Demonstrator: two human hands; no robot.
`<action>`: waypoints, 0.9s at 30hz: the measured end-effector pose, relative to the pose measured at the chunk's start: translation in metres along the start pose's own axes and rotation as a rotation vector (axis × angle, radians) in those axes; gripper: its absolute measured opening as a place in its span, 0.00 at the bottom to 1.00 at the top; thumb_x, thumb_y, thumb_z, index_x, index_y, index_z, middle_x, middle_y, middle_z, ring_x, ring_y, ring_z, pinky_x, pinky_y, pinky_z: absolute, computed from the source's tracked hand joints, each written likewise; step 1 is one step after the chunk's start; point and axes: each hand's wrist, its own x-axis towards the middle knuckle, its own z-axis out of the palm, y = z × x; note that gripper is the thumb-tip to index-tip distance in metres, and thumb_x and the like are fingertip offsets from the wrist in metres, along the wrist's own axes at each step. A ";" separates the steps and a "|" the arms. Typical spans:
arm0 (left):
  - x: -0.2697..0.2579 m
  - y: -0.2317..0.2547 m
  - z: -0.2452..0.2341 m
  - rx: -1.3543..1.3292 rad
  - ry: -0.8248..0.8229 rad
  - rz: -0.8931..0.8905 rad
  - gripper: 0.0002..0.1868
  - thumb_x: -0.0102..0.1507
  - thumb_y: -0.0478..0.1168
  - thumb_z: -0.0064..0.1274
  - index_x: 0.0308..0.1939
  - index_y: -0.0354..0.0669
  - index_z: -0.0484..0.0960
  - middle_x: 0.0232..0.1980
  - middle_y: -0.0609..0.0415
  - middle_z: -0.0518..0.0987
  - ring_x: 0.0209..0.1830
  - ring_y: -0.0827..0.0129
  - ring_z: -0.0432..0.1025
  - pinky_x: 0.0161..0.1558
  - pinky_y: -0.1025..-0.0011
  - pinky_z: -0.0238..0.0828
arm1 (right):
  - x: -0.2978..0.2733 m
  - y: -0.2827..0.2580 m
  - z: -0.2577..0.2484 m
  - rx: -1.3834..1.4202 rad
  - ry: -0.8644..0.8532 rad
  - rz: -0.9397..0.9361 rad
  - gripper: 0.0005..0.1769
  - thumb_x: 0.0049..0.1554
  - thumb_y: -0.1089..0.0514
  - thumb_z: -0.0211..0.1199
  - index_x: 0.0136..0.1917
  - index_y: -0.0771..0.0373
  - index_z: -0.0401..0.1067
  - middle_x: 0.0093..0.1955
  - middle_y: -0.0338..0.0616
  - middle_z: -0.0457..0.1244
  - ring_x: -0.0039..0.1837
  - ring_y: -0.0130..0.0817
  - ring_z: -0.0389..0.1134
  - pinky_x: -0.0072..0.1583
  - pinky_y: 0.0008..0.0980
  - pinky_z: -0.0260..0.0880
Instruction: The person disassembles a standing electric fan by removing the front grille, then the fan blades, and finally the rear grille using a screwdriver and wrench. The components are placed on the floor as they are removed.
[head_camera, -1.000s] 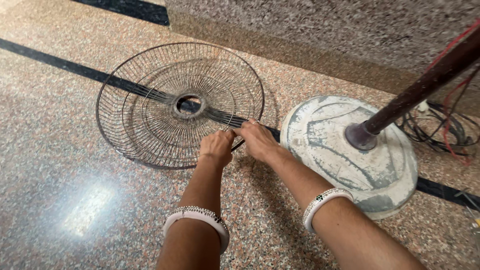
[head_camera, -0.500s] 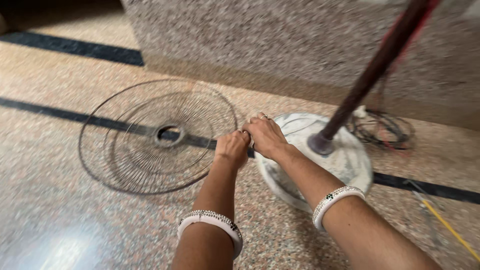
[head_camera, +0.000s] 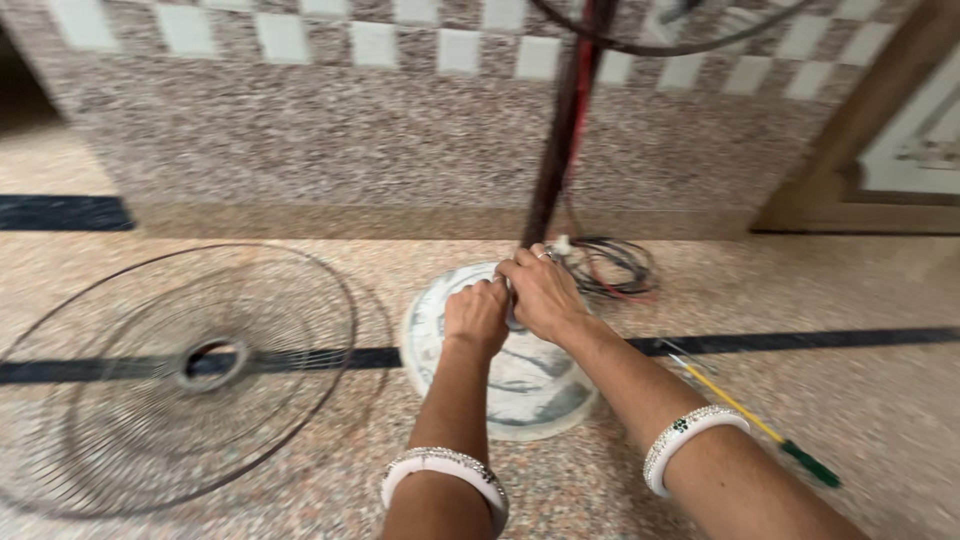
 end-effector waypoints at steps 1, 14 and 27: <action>0.003 0.015 0.005 -0.023 -0.012 0.010 0.13 0.61 0.37 0.55 0.49 0.44 0.79 0.48 0.45 0.83 0.48 0.53 0.79 0.47 0.58 0.77 | -0.007 0.009 -0.005 -0.024 0.018 0.004 0.20 0.46 0.68 0.64 0.54 0.60 0.77 0.55 0.47 0.66 0.63 0.50 0.62 0.63 0.47 0.66; 0.034 0.161 0.061 -0.127 -0.001 0.241 0.08 0.60 0.39 0.56 0.43 0.51 0.86 0.47 0.49 0.85 0.48 0.58 0.80 0.47 0.61 0.78 | -0.091 0.104 -0.052 -0.191 -0.111 0.282 0.29 0.46 0.68 0.65 0.63 0.61 0.72 0.63 0.51 0.64 0.68 0.49 0.62 0.68 0.46 0.65; 0.035 0.224 0.093 -0.061 -0.096 0.372 0.08 0.61 0.38 0.56 0.43 0.51 0.87 0.46 0.51 0.85 0.46 0.59 0.81 0.45 0.61 0.78 | -0.158 0.148 -0.069 -0.113 -0.153 0.432 0.33 0.48 0.69 0.63 0.68 0.61 0.66 0.68 0.56 0.61 0.69 0.53 0.62 0.68 0.44 0.65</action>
